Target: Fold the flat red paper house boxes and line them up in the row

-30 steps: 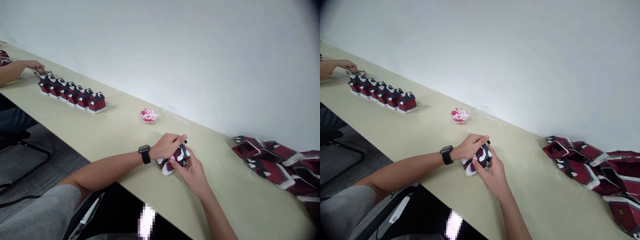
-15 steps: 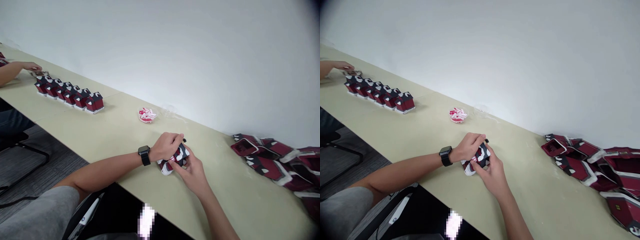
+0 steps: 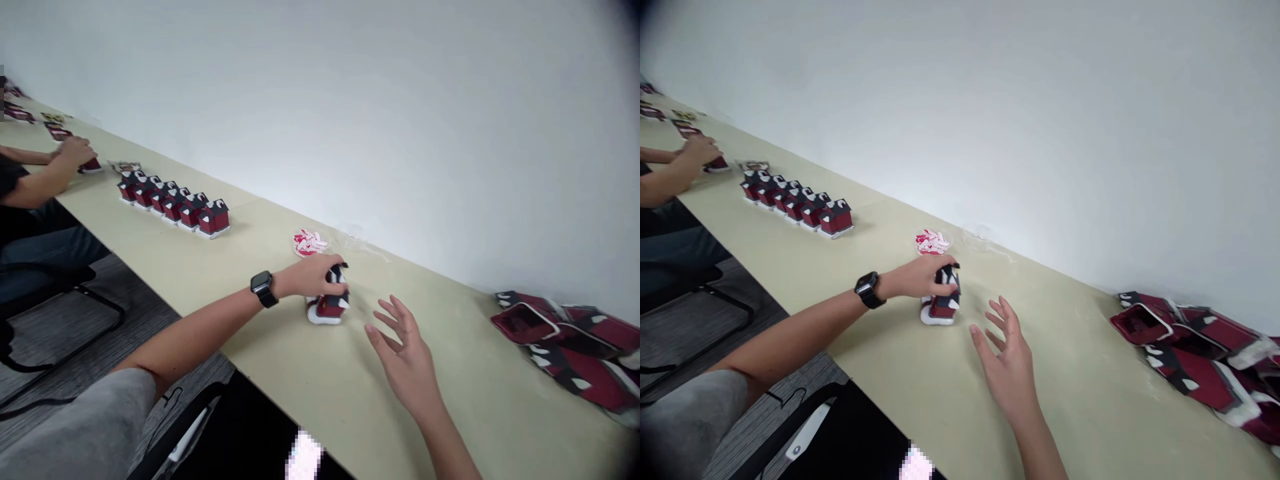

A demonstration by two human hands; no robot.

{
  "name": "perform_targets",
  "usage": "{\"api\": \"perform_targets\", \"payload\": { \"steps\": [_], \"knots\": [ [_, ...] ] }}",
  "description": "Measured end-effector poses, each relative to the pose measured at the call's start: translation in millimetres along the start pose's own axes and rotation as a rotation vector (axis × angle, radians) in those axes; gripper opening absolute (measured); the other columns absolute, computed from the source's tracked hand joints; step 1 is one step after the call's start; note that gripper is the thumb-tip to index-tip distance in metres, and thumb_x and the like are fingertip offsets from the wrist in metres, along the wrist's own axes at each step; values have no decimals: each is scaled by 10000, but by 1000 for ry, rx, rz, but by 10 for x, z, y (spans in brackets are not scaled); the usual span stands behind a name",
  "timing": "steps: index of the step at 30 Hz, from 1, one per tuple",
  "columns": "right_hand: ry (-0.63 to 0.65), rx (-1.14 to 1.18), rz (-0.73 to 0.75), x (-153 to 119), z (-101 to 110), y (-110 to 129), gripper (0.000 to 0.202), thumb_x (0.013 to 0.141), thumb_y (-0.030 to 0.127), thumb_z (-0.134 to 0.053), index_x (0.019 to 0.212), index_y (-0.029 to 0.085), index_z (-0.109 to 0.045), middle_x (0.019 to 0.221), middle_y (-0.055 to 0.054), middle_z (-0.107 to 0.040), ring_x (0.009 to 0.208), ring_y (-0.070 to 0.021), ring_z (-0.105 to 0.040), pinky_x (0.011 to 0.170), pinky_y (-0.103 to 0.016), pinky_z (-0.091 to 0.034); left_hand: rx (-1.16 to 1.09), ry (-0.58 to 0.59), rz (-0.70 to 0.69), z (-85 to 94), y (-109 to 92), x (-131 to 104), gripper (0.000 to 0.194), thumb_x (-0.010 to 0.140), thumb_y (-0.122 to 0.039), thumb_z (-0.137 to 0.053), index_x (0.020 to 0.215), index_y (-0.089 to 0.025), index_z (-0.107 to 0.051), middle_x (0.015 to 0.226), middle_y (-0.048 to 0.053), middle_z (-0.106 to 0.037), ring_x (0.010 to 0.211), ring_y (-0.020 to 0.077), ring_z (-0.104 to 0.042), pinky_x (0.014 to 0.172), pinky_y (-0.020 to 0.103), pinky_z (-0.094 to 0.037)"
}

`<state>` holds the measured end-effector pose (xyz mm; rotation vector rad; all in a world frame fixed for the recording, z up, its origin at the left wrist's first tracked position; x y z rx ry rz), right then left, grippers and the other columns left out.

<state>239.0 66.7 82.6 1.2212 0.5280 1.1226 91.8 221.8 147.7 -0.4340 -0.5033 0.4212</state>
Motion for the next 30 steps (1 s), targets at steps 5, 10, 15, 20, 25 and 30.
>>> {"api": "perform_targets", "payload": {
  "steps": [5, 10, 15, 20, 25, 30],
  "knots": [
    [-55, -129, -33, 22, 78, -65, 656, 855, 626, -636, 1427, 375, -436, 1409, -50, -578, 1198, -280, -603, 885, -464, -579, 100, 33, 215, 689, 871, -298, 537, 887, -434, -563, 1356, -172, -587, 1226, 113, -690, 1011, 247, -646, 855, 288, -459],
    [-59, -126, -19, 41, 66, -140, 638, 838, 645, -638, 1394, 382, -469, 1386, -45, -590, 1155, -295, -621, 844, -478, -593, 210, -57, 411, 1333, 1502, -594, 661, 878, -382, -541, 1506, -196, -451, 1501, 109, -520, 1231, 270, -567, 1028, 299, -401],
    [-42, -124, -4, 46, 62, -182, 591, 853, 629, -631, 1375, 389, -495, 1385, -42, -592, 1136, -303, -626, 834, -489, -598, 362, -75, 410, 1510, 1813, -650, 637, 859, -398, -596, 1444, -170, -487, 1390, 128, -602, 1160, 267, -584, 997, 309, -421],
    [-47, -156, -30, 64, 93, -231, 579, 849, 652, -617, 1352, 387, -504, 1382, -27, -595, 1131, -296, -632, 825, -471, -602, 608, -74, 429, 1585, 2082, -710, 553, 863, -298, -560, 1401, -192, -481, 1267, 126, -615, 1100, 276, -595, 934, 345, -462],
    [-29, -184, -41, 79, 97, -292, 603, 827, 684, -610, 1344, 391, -510, 1375, -20, -604, 1127, -296, -638, 844, -460, -593, 710, -115, 486, 1699, 2253, -857, 566, 881, -267, -528, 1430, -159, -438, 1271, 155, -594, 1133, 306, -556, 960, 394, -453],
    [-7, -186, -56, 99, 110, -369, 626, 804, 712, -605, 1343, 408, -504, 1397, -6, -591, 1140, -304, -638, 866, -479, -589, 776, -132, 530, 1745, 2349, -949, 579, 883, -249, -527, 1447, -161, -427, 1292, 148, -592, 1159, 311, -513, 957, 392, -451]
  ]
}}
Point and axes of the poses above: each hand's wrist, its own x-axis towards the middle knuckle, its own z-axis out of the back of the hand, y = z × x, the point moved 8 cm from there along x, towards the middle knuckle
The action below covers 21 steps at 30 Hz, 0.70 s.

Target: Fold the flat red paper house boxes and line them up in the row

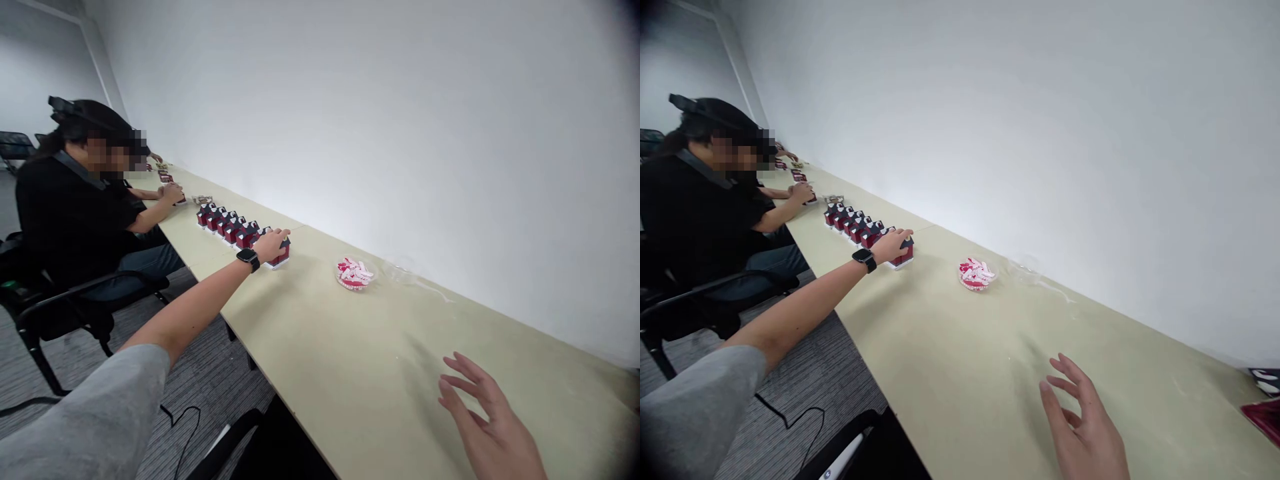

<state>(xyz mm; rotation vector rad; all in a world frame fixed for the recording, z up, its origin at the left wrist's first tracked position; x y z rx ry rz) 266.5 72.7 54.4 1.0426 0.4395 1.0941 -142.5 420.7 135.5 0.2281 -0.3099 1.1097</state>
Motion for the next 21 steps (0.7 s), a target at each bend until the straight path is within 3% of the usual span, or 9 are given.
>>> {"api": "perform_targets", "payload": {
  "steps": [9, 12, 14, 16, 18, 21],
  "knots": [
    [-8, -8, 8, -10, 1, 12, 619, 813, 700, -605, 1340, 391, -504, 1370, -21, -608, 1107, -295, -648, 828, -456, -589, 48, 30, 118, 32, 484, -17, 617, 901, -219, -488, 1505, -150, -378, 1373, 162, -565, 1225, 304, -483, 1038, 420, -411],
    [-7, 8, 20, -25, -4, 73, 566, 855, 658, -596, 1347, 400, -490, 1372, -14, -599, 1103, -274, -643, 835, -448, -587, 62, 12, 181, 75, 675, -63, 664, 937, -251, -451, 1572, -169, -275, 1565, 189, -377, 1371, 383, -358, 1092, 568, -329],
    [-9, 24, 27, -36, -4, 121, 548, 875, 634, -594, 1359, 403, -480, 1378, -13, -589, 1116, -264, -632, 836, -436, -588, 103, -61, 249, 147, 745, -108, 696, 943, -302, -469, 1588, -178, -240, 1641, 193, -224, 1446, 453, -221, 1102, 680, -226],
    [-17, 23, 20, -49, 2, 158, 536, 886, 618, -595, 1363, 400, -482, 1374, -16, -589, 1085, -254, -639, 833, -433, -588, 136, -174, 270, 271, 678, -148, 728, 943, -365, -493, 1590, -157, -232, 1657, 201, -169, 1469, 472, -161, 1116, 702, -157],
    [-26, 24, 13, -63, 13, 192, 526, 895, 604, -597, 1363, 389, -492, 1361, -24, -597, 1051, -246, -645, 814, -426, -591, 114, -288, 209, 426, 442, -167, 710, 962, -411, -467, 1575, -121, -257, 1638, 214, -222, 1463, 440, -212, 1137, 637, -195],
    [-66, 88, 15, -72, 57, 240, 462, 893, 603, -610, 1251, 312, -590, 1160, -47, -676, 944, -232, -655, 698, -371, -604, -42, -339, 92, 621, -114, -163, 510, 1022, -431, -338, 1375, -119, -532, 1372, 187, -584, 1248, 327, -516, 1007, 431, -403]
  ]
}}
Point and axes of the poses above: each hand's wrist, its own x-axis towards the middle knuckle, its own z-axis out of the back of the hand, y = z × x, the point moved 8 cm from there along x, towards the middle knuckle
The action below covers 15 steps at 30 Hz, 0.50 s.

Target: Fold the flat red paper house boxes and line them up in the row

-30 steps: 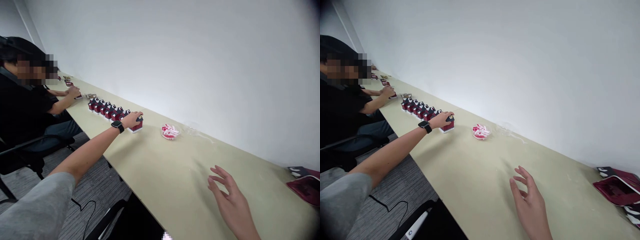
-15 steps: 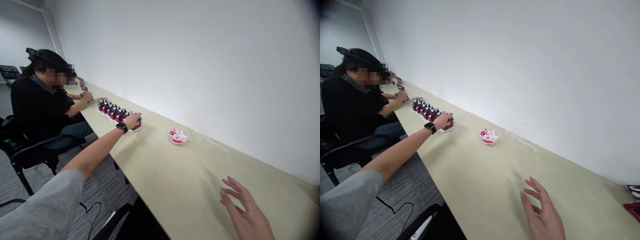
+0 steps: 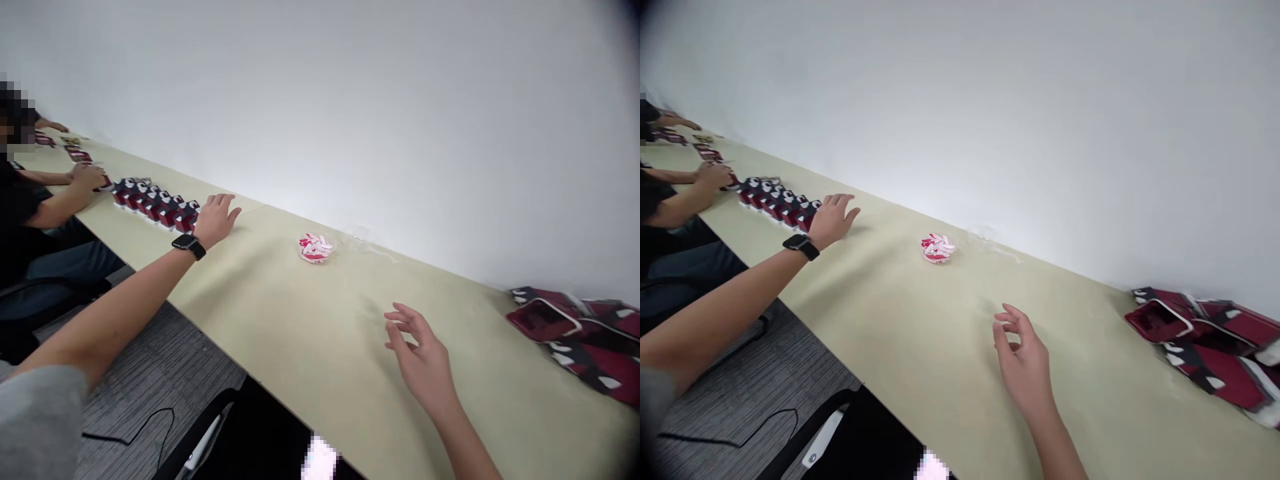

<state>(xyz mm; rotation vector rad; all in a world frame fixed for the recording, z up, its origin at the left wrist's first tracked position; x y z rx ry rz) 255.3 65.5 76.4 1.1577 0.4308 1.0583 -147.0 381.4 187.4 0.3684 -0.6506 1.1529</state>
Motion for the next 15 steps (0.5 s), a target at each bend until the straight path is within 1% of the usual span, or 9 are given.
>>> {"api": "perform_targets", "payload": {
  "steps": [1, 3, 5, 6, 7, 9, 11, 13, 15],
  "knots": [
    [-17, 32, -16, 6, 17, -3, 414, 888, 606, -618, 1134, 273, -641, 1031, -47, -695, 857, -216, -657, 641, -340, -596, -66, 32, -9, 22, -222, -10, 495, 1036, -448, -297, 1220, -130, -630, 1168, 159, -684, 1083, 285, -604, 896, 371, -444],
    [-56, 173, -112, 27, 52, -75, 389, 865, 602, -661, 844, 213, -661, 778, -30, -666, 639, -167, -618, 539, -292, -561, -174, 142, -17, 21, -734, -91, 588, 1044, -519, -252, 888, -149, -682, 762, 93, -680, 730, 217, -621, 683, 314, -423],
    [-100, 370, -222, 51, 82, -177, 421, 840, 580, -705, 687, 199, -612, 693, -23, -643, 551, -145, -593, 526, -286, -563, -249, 214, -67, 43, -1352, -273, 681, 1036, -583, -222, 693, -159, -630, 586, 58, -583, 572, 183, -552, 595, 311, -375],
    [-119, 473, -257, 67, 97, -215, 393, 825, 554, -728, 691, 203, -614, 733, -32, -667, 590, -158, -629, 574, -300, -593, -307, 241, -135, 67, -1711, -406, 688, 1046, -559, -196, 686, -161, -626, 586, 56, -584, 565, 177, -550, 592, 311, -379],
    [-130, 564, -275, 84, 114, -237, 333, 811, 519, -746, 749, 211, -638, 825, -45, -703, 688, -183, -680, 661, -323, -624, -368, 247, -224, 115, -2086, -561, 665, 1058, -512, -182, 737, -160, -646, 640, 64, -627, 600, 183, -575, 615, 314, -406],
    [-124, 682, -288, 113, 153, -248, 265, 799, 469, -732, 916, 241, -668, 1069, -61, -727, 969, -227, -712, 875, -377, -620, -547, 217, -485, 277, -2855, -932, 542, 1073, -397, -185, 1058, -156, -670, 967, 101, -729, 859, 201, -661, 779, 327, -489],
    [-83, 777, -314, 118, 180, -233, 295, 818, 484, -668, 1018, 267, -671, 1214, -65, -700, 1168, -244, -656, 981, -412, -578, -696, 176, -786, 435, -3518, -1321, 492, 1073, -378, -226, 1447, -165, -465, 1432, 125, -573, 1315, 212, -519, 1077, 364, -424],
    [25, 901, -331, 108, 165, -164, 360, 870, 578, -571, 1038, 278, -679, 1247, -72, -687, 1263, -254, -598, 993, -444, -568, -698, 162, -1002, 429, -3977, -1578, 555, 1070, -403, -261, 1578, -182, -272, 1618, 79, -356, 1517, 198, -256, 1237, 390, -243],
    [133, 1022, -307, 105, 163, -61, 458, 885, 674, -516, 1038, 279, -690, 1250, -79, -683, 1311, -248, -556, 982, -434, -569, -660, 168, -1109, 272, -4222, -1612, 554, 1065, -426, -282, 1584, -231, -276, 1645, 29, -306, 1549, 190, -166, 1275, 409, -135]
  ]
}}
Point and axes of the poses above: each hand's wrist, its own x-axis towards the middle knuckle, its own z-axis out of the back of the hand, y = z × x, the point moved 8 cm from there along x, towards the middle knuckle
